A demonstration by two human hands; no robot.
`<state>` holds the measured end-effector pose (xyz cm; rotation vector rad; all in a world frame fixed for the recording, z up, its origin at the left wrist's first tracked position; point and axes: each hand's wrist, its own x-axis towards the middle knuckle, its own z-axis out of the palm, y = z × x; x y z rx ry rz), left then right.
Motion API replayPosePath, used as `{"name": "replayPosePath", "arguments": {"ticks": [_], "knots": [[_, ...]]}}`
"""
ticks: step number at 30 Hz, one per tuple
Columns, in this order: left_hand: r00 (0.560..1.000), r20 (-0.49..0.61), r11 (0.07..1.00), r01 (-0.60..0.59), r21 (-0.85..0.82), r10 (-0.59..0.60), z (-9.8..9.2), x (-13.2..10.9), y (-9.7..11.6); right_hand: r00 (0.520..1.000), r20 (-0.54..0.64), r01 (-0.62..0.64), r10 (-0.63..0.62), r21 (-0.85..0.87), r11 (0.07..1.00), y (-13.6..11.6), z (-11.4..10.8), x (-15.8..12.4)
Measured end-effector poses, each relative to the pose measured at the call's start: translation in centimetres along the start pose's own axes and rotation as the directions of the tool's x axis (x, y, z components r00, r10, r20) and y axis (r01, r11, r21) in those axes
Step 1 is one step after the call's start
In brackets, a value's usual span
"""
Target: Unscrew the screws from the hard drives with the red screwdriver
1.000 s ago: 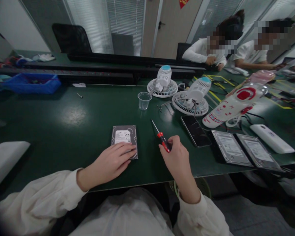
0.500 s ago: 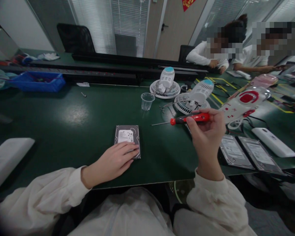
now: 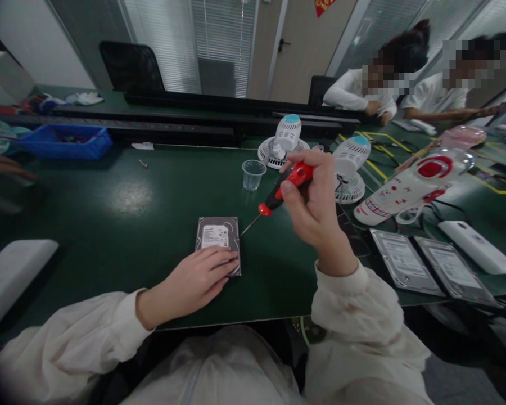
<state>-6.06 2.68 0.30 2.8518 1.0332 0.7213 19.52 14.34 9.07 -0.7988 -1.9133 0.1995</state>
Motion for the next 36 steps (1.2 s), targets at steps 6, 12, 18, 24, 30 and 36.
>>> {"name": "replayPosePath", "arguments": {"ticks": [6,12,18,24,30,36], "knots": [[1.000,-0.005,1.000,-0.008,-0.007,0.008,0.0,0.0,0.0,0.975,-0.009,0.222,-0.222,0.010,0.975,-0.6,1.1,1.0],[1.000,0.010,1.000,0.002,0.002,-0.002,0.1,0.0,-0.1,0.976,-0.001,0.216,-0.216,-0.012,0.976,-0.1,1.0,0.6],[1.000,-0.016,1.000,-0.010,-0.005,0.010,0.1,0.0,-0.1,0.974,0.014,0.227,-0.227,-0.045,0.973,0.0,1.1,0.7],[1.000,0.013,1.000,-0.010,0.009,0.010,0.1,0.0,-0.1,0.956,0.006,0.293,-0.293,-0.036,0.955,0.3,1.1,1.0],[1.000,-0.002,1.000,-0.008,-0.004,0.008,0.1,0.0,-0.1,0.955,0.016,0.298,-0.298,-0.021,0.954,0.0,1.3,1.1],[1.000,-0.006,1.000,-0.017,0.005,0.017,0.1,0.0,-0.1,0.954,0.028,0.298,-0.297,-0.034,0.954,-0.1,1.3,1.3]]}}
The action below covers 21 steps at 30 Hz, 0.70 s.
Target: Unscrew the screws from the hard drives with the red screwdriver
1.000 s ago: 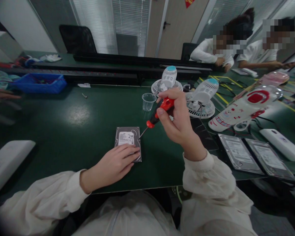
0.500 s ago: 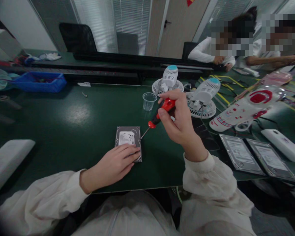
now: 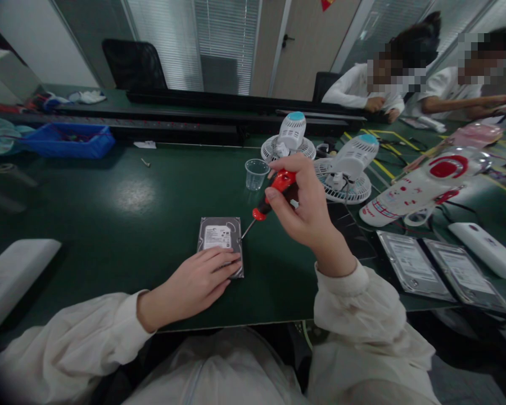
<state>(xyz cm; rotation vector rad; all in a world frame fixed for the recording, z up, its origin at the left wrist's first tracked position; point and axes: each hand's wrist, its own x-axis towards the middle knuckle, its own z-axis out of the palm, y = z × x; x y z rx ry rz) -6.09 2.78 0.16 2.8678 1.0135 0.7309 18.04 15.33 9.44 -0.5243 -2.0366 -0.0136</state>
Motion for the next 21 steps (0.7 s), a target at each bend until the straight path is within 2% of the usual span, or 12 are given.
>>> {"name": "replayPosePath", "arguments": {"ticks": [3,6,11,13,17,19,21], "knots": [[1.000,0.016,1.000,0.006,-0.005,-0.006,-0.1,0.0,0.1,0.998,0.025,0.058,-0.057,-0.072,0.996,0.0,-0.2,0.5],[1.000,0.020,1.000,0.010,-0.004,-0.010,-0.2,0.0,0.1,0.989,0.121,0.100,-0.079,-0.177,0.979,-0.4,-0.4,1.3],[1.000,0.004,1.000,0.004,-0.001,-0.004,-0.2,0.1,0.0,0.968,0.241,0.092,-0.067,-0.096,0.991,-1.6,-0.6,2.5],[1.000,0.010,1.000,0.006,-0.004,-0.006,-0.1,0.0,0.0,0.969,0.243,0.081,-0.056,-0.096,0.992,-1.9,-0.7,2.7],[1.000,0.015,1.000,0.007,-0.003,-0.007,-0.1,0.0,0.0,0.974,0.215,0.128,-0.070,-0.271,0.954,-1.9,-0.9,2.7],[1.000,0.019,1.000,0.010,-0.001,-0.010,-0.1,0.0,0.0,0.964,0.261,0.129,-0.043,-0.323,0.938,-2.0,-1.0,2.6],[1.000,0.029,1.000,0.012,0.001,-0.012,-0.1,0.0,0.0,0.951,0.310,0.094,0.001,-0.293,0.952,-2.3,-1.1,2.7]]}}
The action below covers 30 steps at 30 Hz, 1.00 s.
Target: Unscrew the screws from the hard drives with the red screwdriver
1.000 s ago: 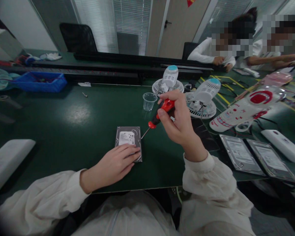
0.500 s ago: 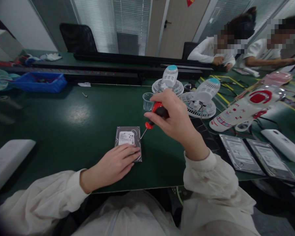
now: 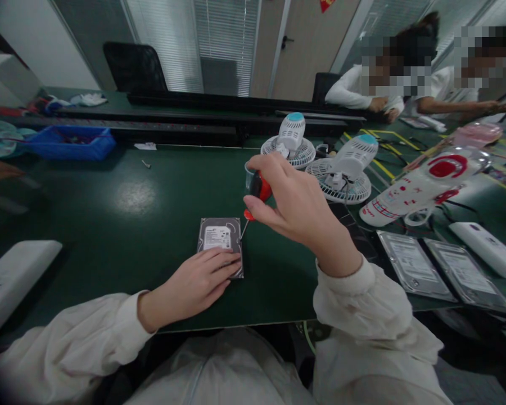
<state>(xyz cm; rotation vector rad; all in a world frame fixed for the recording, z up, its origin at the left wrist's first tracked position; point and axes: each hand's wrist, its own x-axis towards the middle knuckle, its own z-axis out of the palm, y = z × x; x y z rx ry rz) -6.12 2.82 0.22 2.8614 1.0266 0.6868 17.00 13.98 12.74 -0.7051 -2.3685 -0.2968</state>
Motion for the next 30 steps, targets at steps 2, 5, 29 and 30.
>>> {"name": "replayPosePath", "arguments": {"ticks": [2,5,29,30], "knots": [[1.000,0.006,1.000,0.001,0.000,-0.001,0.0,0.0,0.0,1.000,0.023,0.002,-0.003,0.083,0.997,-0.4,-0.3,0.1],[1.000,0.010,1.000,0.002,-0.004,-0.002,-0.1,0.0,0.0,1.000,-0.022,0.016,-0.014,0.072,0.997,-0.7,-0.7,0.4],[1.000,0.008,1.000,0.005,-0.008,-0.005,-0.3,0.1,0.1,0.987,0.139,0.064,-0.074,0.078,0.995,-1.1,-2.4,1.7],[1.000,0.005,1.000,0.007,-0.007,-0.007,-0.3,0.1,0.1,0.991,0.130,0.034,-0.037,0.020,0.999,-1.0,-2.4,1.6]]}}
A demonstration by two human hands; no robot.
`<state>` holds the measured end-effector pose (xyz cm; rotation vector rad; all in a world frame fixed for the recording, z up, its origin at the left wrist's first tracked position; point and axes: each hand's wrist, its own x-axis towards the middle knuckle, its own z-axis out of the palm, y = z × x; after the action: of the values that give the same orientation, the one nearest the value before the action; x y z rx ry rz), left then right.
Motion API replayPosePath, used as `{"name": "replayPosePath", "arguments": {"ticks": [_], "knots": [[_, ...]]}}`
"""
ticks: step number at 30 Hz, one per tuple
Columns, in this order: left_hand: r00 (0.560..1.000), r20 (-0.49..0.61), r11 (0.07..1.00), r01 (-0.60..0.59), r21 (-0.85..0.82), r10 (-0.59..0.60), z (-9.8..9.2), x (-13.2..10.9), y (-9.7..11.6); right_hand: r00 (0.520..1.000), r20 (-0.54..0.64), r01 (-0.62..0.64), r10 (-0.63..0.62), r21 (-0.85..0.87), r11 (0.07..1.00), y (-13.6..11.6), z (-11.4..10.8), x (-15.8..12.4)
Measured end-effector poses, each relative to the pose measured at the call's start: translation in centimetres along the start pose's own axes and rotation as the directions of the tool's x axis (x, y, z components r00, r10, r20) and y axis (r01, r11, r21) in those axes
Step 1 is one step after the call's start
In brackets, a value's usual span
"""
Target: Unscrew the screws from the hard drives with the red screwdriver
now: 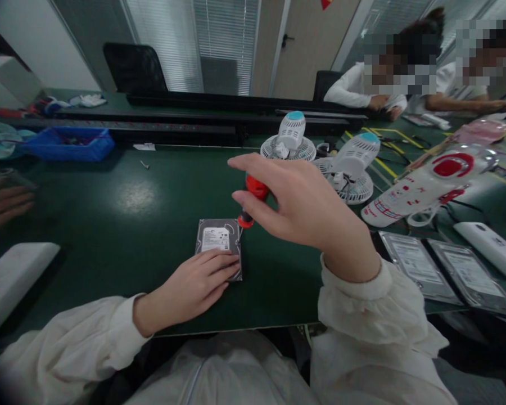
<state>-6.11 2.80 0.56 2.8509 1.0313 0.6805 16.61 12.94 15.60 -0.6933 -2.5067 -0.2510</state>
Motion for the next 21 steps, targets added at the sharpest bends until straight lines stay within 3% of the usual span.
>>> {"name": "replayPosePath", "arguments": {"ticks": [4,8,10,15,21], "knots": [[1.000,0.007,1.000,0.005,0.002,-0.005,0.08,-0.02,-0.02,0.997,0.006,-0.072,0.074,-0.135,0.988,0.50,-0.16,-0.09],[1.000,0.018,1.000,0.000,-0.001,0.000,0.27,-0.03,-0.07,0.997,0.061,0.037,-0.040,0.047,0.998,0.78,-0.48,0.07],[1.000,0.017,1.000,0.004,-0.002,-0.004,0.33,-0.03,-0.06,0.998,0.060,0.029,-0.034,0.079,0.996,0.77,-0.32,0.18],[1.000,0.012,1.000,0.005,-0.011,-0.005,0.27,-0.01,-0.02,0.995,0.002,-0.101,0.102,-0.123,0.987,0.78,0.36,0.15],[1.000,0.014,1.000,0.006,-0.018,-0.005,0.24,-0.01,-0.06,0.998,0.064,-0.008,-0.002,0.148,0.989,0.62,0.19,0.30]]}}
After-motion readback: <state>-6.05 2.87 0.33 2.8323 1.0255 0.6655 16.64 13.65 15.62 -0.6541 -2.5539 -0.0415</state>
